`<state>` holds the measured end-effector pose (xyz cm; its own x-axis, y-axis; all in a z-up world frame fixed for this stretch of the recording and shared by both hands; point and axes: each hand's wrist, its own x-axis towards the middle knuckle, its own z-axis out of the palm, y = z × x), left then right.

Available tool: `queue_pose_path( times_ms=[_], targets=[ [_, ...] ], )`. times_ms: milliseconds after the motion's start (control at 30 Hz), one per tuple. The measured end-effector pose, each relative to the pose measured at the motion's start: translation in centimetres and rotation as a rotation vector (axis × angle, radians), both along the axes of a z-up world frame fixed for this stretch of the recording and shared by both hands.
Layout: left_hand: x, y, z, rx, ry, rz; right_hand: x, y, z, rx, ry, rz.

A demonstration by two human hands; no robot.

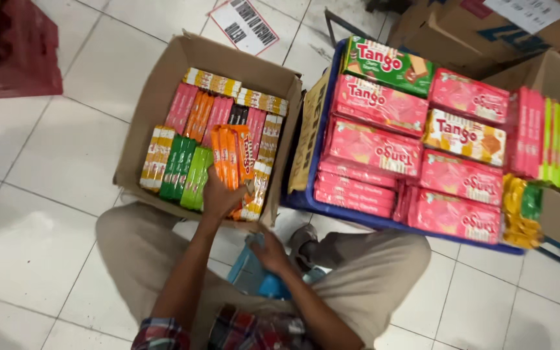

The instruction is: The person sits on a stool and transfers packets of Tango drink mix from a cardboard box into a blue plastic crate. They arrange the packets by color and type, stacking them neatly within the crate.

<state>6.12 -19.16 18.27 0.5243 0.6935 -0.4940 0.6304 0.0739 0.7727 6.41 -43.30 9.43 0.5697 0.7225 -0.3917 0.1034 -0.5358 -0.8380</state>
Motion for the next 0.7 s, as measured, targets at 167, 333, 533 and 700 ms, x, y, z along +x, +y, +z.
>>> queue_pose_path(
  times_ms=[167, 333, 533, 700],
  targets=[
    [9.5, 1.4, -4.9, 0.035, 0.012, -0.056, -1.5, -3.0, -7.3, -0.209, 0.131, 0.088],
    [17.8, 2.3, -11.5, 0.081, 0.099, -0.132, -0.8, -0.9, -5.7, -0.401, 0.212, 0.018],
    [20.9, 0.8, -20.4, 0.201, 0.09, -0.28, 0.0, -0.9, -5.7, -0.511, 0.339, 0.054],
    [19.3, -2.3, -29.1, 0.605, -0.041, -0.424, -0.5, -1.5, -7.5, -0.47, 0.343, 0.029]
  ],
)
